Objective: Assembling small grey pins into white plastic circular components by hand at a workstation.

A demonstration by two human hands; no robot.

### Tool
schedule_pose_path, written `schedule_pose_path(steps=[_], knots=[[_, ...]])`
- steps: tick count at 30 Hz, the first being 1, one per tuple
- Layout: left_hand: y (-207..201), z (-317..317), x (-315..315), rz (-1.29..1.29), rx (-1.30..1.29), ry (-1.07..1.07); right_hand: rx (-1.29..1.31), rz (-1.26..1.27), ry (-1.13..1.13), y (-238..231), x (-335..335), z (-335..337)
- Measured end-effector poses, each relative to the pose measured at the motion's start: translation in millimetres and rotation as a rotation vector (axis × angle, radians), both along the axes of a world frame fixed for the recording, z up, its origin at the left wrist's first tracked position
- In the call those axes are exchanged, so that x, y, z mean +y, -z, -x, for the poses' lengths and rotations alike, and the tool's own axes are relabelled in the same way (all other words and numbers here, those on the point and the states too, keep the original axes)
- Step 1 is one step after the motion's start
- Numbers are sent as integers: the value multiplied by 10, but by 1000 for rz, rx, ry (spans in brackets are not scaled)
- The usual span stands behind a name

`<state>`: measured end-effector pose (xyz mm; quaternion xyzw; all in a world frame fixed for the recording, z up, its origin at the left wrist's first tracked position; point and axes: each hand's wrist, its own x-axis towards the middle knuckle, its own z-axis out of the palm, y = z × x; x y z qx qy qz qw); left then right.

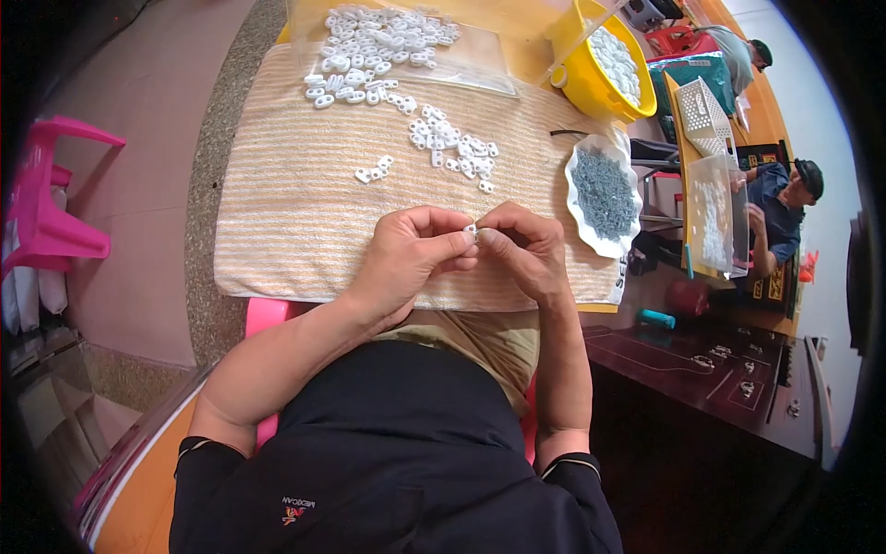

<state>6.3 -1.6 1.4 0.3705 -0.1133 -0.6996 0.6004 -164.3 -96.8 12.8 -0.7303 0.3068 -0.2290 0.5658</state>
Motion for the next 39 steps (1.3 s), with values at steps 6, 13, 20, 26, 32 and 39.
schedule_pose_path(steps=[6, 13, 20, 26, 32, 39], knots=[[1, 13, 9, -23, 19, -46, -24, -17, -17, 40, -4, -6], [6, 23, 26, -30, -2, -49, -26, 13, -31, 46, 4, -20], [12, 32, 31, -9, -66, -28, -30, -14, -31, 57, 15, -5], [7, 24, 15, -9, -41, -15, -56, -137, 6, 47, 23, -11], [-2, 21, 6, -8, -37, -9, -115, -208, -2, 71, 8, 25], [-8, 12, 7, -26, -31, -16, -53, -224, 50, 59, -32, 91]])
